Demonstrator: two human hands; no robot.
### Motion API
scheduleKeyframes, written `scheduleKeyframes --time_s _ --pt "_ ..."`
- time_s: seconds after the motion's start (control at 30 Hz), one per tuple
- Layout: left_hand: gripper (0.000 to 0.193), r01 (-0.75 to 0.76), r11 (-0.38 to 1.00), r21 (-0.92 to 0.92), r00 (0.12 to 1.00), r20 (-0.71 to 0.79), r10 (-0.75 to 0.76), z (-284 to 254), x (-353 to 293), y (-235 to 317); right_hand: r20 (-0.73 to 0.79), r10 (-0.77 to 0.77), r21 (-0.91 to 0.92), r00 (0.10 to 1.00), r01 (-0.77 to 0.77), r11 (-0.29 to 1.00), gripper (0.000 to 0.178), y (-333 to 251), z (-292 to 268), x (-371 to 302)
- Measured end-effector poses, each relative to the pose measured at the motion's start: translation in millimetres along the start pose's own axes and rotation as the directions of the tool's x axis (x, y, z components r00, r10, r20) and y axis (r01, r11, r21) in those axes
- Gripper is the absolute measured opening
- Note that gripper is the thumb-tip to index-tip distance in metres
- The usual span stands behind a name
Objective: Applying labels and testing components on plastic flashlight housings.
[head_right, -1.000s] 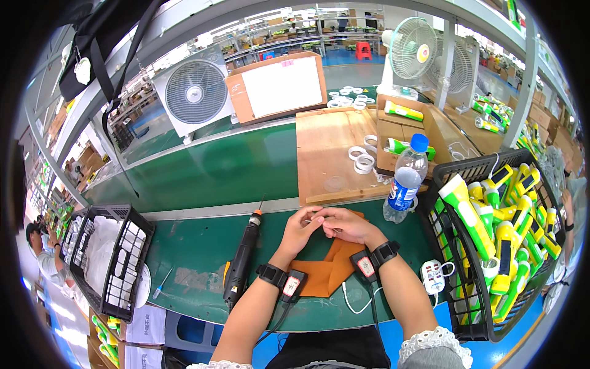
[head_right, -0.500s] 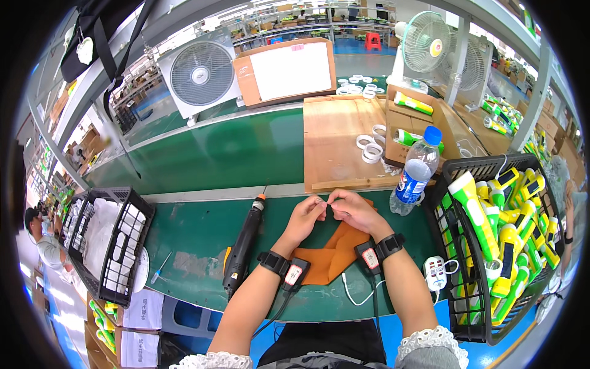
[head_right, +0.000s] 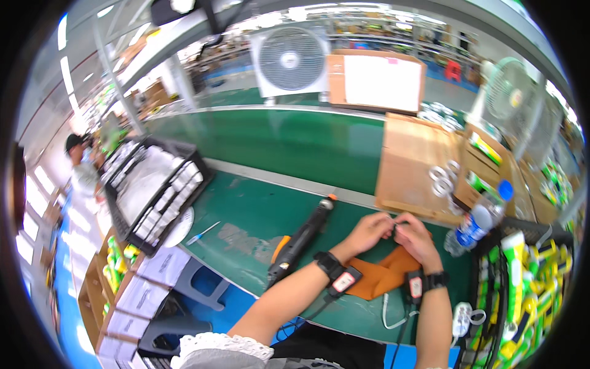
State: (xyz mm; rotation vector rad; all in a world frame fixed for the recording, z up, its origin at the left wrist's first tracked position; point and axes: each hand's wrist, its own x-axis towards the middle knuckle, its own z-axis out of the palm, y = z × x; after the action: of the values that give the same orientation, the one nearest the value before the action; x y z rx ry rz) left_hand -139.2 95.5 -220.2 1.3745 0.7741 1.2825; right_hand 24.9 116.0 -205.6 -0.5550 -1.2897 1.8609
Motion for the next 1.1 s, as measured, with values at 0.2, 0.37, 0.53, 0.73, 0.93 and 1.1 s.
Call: scheduleKeyframes --time_s 0.2,0.37,0.53,0.73,0.93,1.1 --pt "0.021 -0.006 0.999 0.038 0.999 0.047 0.004 0 -1 4 0.052 0.014 0.001 0.999 -0.014 1.000 0.015 -8 7 -4" --pt "0.023 0.010 1.000 0.002 1.000 0.011 -0.010 2 -1 8 0.052 0.038 -0.015 0.998 -0.037 0.999 0.017 -9 7 -2" --pt "0.028 -0.030 0.994 0.108 0.999 0.026 0.028 2 3 11 0.081 0.047 -0.032 0.996 -0.045 0.998 0.016 -13 4 -2" --pt "0.029 -0.041 0.984 0.175 0.999 0.002 0.041 2 -2 12 0.048 0.013 -0.007 0.999 -0.012 1.000 0.013 -8 5 -2" --pt "0.027 -0.033 0.989 0.141 0.999 -0.021 0.036 13 -1 4 0.045 -0.017 -0.044 0.999 0.019 0.999 0.007 -9 0 -14" --pt "0.030 -0.001 0.997 0.080 0.928 -0.372 0.031 -19 2 8 -0.174 0.019 -0.562 0.985 -0.115 0.819 0.019 -25 13 38"
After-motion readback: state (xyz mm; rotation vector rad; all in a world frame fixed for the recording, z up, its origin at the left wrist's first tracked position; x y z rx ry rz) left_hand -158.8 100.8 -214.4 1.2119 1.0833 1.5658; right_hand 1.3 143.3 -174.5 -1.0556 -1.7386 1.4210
